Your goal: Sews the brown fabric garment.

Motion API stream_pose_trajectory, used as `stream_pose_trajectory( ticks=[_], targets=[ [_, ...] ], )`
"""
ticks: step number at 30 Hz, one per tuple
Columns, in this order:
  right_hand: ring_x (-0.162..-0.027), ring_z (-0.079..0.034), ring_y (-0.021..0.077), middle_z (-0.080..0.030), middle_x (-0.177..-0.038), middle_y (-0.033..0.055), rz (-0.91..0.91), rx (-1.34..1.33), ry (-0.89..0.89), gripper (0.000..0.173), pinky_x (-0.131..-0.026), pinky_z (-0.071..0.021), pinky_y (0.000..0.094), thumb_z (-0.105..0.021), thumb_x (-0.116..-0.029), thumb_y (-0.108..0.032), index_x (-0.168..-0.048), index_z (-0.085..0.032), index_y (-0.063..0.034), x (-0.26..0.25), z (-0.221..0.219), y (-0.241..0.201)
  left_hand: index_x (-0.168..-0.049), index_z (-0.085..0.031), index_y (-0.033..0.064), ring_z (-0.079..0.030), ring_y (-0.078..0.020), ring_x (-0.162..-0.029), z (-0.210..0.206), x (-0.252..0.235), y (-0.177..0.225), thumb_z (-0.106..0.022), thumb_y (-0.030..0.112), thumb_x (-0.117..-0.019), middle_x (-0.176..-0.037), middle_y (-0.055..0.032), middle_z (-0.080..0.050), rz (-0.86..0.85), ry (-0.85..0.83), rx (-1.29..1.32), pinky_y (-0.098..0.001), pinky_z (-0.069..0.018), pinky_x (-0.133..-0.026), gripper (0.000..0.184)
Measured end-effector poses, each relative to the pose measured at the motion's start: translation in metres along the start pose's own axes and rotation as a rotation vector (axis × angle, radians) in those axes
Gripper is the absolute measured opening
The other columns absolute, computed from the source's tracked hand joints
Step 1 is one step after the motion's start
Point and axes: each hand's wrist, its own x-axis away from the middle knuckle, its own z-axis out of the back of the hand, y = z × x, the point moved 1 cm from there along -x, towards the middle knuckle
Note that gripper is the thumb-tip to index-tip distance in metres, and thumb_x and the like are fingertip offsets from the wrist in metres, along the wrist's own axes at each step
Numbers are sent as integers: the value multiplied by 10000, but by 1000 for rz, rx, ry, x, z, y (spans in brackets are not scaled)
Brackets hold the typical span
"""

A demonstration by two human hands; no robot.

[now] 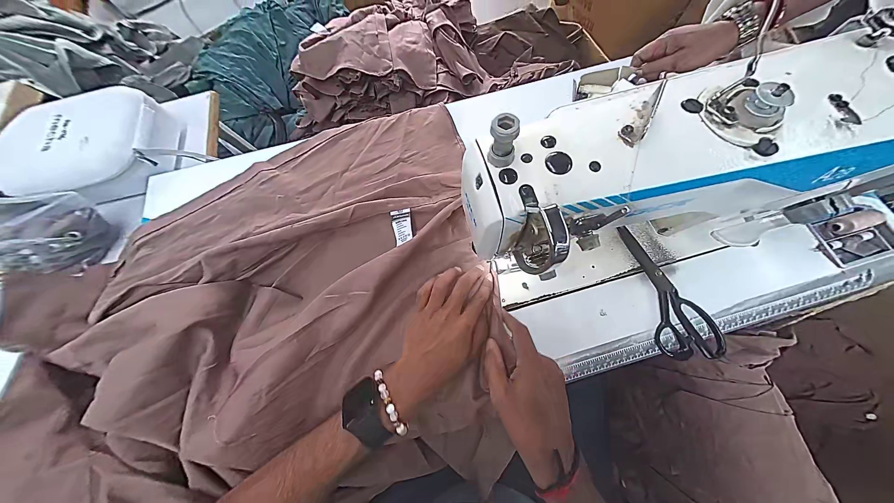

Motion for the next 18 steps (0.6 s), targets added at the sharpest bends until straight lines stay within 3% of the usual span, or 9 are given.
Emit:
stream_pose_trajectory(
  ticks=[2,6,10,14,18],
  targets=[
    [-445,-544,91,-622,-599,-40,-12,-58,-7,428,-417,-468,315,-554,-941,-229,-1311,-677,-54,12,2,4,-1465,-573,266,-457,-268,-1415,-2,6,6,-378,396,-1065,-1522,12,-539,72,-35,46,-485,-351,-1150,464],
    [-473,-539,28,-666,-672,-48,-28,-203,13,408,-433,-471,243,-553,-963,-202,-1324,-682,-61,14,9,5,-1398,-632,287,-453,-251,-1389,-3,-1,-9,-410,421,-1069,-1459,14,-579,-14,-9,72,-464,-337,-1133,419],
    [-441,-509,50,-643,-634,-45,-7,-163,22,428,-415,-449,269,-542,-969,-186,-1362,-668,-71,4,7,3,-1339,-671,268,-501,-259,-1329,-1,-6,-10,-456,376,-1059,-1372,-8,-631,-70,43,27,-466,-366,-1087,369],
    [-395,-431,42,-562,-555,-59,6,-143,38,426,-383,-400,254,-544,-964,-174,-1347,-673,-39,2,7,7,-1405,-623,268,-499,-282,-1355,-3,9,14,-432,335,-1038,-1475,-13,-575,85,13,2,-493,-382,-1097,419],
    [-404,-451,42,-593,-581,-51,16,-141,26,420,-388,-414,256,-531,-972,-176,-1344,-674,-41,2,8,7,-1376,-645,292,-491,-264,-1341,-3,1,-6,-448,364,-1049,-1435,-15,-593,-17,34,38,-470,-366,-1089,388]
  ],
)
